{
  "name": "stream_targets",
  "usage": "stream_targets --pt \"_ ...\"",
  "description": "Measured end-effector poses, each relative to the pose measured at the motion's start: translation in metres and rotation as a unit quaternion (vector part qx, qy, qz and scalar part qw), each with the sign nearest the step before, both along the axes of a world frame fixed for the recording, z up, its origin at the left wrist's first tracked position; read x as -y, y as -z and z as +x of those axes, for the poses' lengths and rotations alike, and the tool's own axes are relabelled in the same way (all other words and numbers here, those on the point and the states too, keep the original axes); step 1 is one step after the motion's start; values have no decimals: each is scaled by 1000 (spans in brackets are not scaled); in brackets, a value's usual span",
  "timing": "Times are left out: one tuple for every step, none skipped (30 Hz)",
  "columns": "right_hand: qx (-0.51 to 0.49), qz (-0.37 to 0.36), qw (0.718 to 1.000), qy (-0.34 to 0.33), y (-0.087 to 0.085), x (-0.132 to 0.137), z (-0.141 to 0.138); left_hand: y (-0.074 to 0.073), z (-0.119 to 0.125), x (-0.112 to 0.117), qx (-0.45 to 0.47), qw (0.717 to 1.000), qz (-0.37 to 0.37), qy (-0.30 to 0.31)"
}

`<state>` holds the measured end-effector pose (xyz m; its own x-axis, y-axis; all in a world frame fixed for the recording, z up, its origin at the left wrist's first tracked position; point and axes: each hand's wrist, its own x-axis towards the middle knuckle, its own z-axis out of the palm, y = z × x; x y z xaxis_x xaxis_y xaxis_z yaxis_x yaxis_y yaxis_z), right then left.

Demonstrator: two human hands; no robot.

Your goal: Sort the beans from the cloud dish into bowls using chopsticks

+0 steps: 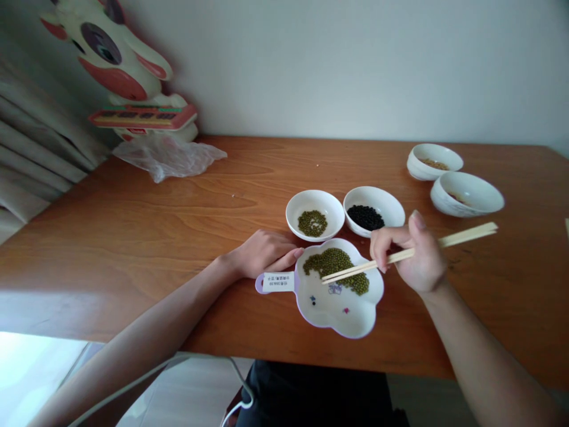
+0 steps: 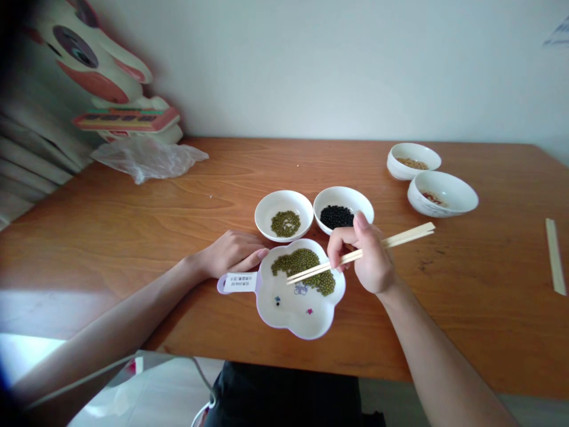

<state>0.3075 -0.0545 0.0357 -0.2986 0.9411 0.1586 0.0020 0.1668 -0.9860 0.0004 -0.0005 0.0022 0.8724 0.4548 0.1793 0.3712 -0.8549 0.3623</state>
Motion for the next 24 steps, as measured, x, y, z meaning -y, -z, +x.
stream_targets --pt "7 -8 1000 -6 0 0 1 0 0 0 -3 1000 0 -3" --pt "18 -14 1000 -11 1 0 1 0 0 0 -5 1000 0 -6" --pt "30 -15 999 -14 1 0 1 0 0 0 -5 1000 0 -6" --pt "39 -12 999 -12 1 0 0 -1 0 0 -3 1000 -1 -5" --pt "41 -5 999 -6 2 1 -1 -1 0 0 -1 1000 0 -3" --pt "35 4 999 5 1 0 -2 -1 1 0 1 1000 0 0" --pt "24 14 999 17 1 0 -3 -1 1 0 2 1000 1 3" --pt "10 24 999 27 0 0 -4 -1 1 0 2 1000 3 6" --pt "-5 32 999 35 0 0 -5 -1 1 0 3 1000 6 7" --pt "-18 38 998 41 -2 -1 -4 -1 1 0 2 1000 8 8" --pt "-27 40 998 43 -3 -2 -4 0 1 -1 0 1000 8 8" --pt "-34 41 998 43 -4 -4 -2 0 1 -1 -2 1000 7 8" --pt "-38 40 998 40 -6 -5 0 0 0 -1 -4 1000 5 6" --pt "-37 39 998 34 -7 -7 2 0 0 -1 -7 1000 3 5" --pt "-30 38 999 25 -8 -8 5 0 0 -1 -6 1000 1 5" --pt "-18 37 999 12 -9 -9 7 0 0 -1 -4 1000 0 6" --pt "-3 38 999 -1 -9 -10 9 0 0 0 0 1000 -1 7" --pt "10 39 999 -14 -9 -10 11 0 0 0 6 1000 -2 8" --pt "15 43 999 -24 -8 -9 11 -1 0 0 10 1000 -3 9" --pt "10 49 998 -29 -6 -7 10 -1 0 0 12 1000 -5 9" --pt "-3 56 998 -31 -3 -4 9 -1 0 0 14 1000 -6 9" --pt "-20 65 997 -30 0 -1 7 -1 0 -1 13 1000 -8 9" --pt "-32 74 996 -31 3 3 4 -1 0 -1 12 1000 -8 9" --pt "-27 84 995 -36 7 6 1 0 0 -1 12 1000 -9 9"
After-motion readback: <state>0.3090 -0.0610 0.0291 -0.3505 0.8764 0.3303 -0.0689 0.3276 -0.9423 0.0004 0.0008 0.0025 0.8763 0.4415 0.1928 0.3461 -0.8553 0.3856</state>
